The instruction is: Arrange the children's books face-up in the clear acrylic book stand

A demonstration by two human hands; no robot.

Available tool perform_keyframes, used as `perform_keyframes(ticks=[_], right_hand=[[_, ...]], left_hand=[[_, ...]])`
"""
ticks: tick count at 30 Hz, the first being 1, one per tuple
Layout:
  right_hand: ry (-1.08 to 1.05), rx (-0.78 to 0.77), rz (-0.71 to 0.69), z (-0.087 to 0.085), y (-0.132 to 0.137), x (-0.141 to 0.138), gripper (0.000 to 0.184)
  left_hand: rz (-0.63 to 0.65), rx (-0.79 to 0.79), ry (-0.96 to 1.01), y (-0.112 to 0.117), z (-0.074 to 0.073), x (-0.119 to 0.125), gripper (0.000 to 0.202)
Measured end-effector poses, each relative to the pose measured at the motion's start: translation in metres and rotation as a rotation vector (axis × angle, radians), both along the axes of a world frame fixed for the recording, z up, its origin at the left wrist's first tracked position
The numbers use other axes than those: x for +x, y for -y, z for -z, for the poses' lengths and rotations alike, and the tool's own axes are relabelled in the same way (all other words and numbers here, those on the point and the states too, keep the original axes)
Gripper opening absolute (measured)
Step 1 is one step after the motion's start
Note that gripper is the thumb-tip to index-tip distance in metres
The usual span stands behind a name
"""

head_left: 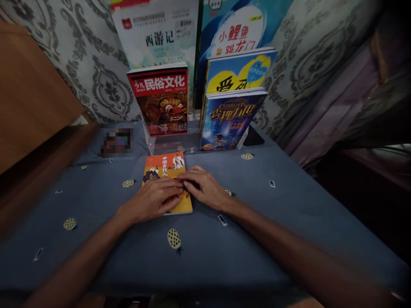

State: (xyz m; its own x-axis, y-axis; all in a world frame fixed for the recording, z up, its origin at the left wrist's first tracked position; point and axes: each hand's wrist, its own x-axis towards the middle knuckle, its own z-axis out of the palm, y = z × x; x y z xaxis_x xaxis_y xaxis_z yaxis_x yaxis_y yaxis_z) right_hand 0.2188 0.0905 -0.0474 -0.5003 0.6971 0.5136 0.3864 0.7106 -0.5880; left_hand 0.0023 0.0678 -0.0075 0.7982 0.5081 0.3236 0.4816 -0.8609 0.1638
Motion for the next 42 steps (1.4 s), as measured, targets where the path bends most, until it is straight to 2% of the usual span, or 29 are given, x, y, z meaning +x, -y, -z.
perform_keyframes(ticks=[5,11,14,23,27,33,38,42], right_hand=[[0.141,0.026,0.034,0.009,-0.021,-0.01,0.037],[0.283,-0.048,0.152,0.006,-0.058,-0.024,0.044],[0.284,-0.051,0.173,0.006,-0.066,-0.026,0.045],[0.362,-0.067,0.143,0.014,-0.058,-0.021,0.057],[0.449,-0.069,0.115,0.011,-0.03,-0.013,0.075],[0.518,-0.063,-0.028,0.005,0.013,0.004,0.095],[0.534,-0.058,-0.083,0.007,0.015,0.01,0.112],[0.528,-0.077,-0.085,0.009,0.013,0.01,0.112]], left_hand=[[-0.179,0.034,-0.002,-0.019,0.015,-0.011,0.034],[-0.503,0.033,0.006,-0.043,0.028,-0.039,0.042],[-0.601,-0.013,0.039,-0.05,0.033,-0.049,0.046],[-0.653,-0.028,0.081,-0.05,0.039,-0.046,0.043],[-0.652,-0.02,0.076,-0.049,0.039,-0.045,0.044],[-0.663,-0.013,0.083,-0.049,0.04,-0.044,0.043],[-0.662,-0.007,0.115,-0.05,0.042,-0.044,0.042],[-0.673,-0.02,0.124,-0.05,0.044,-0.045,0.044]])
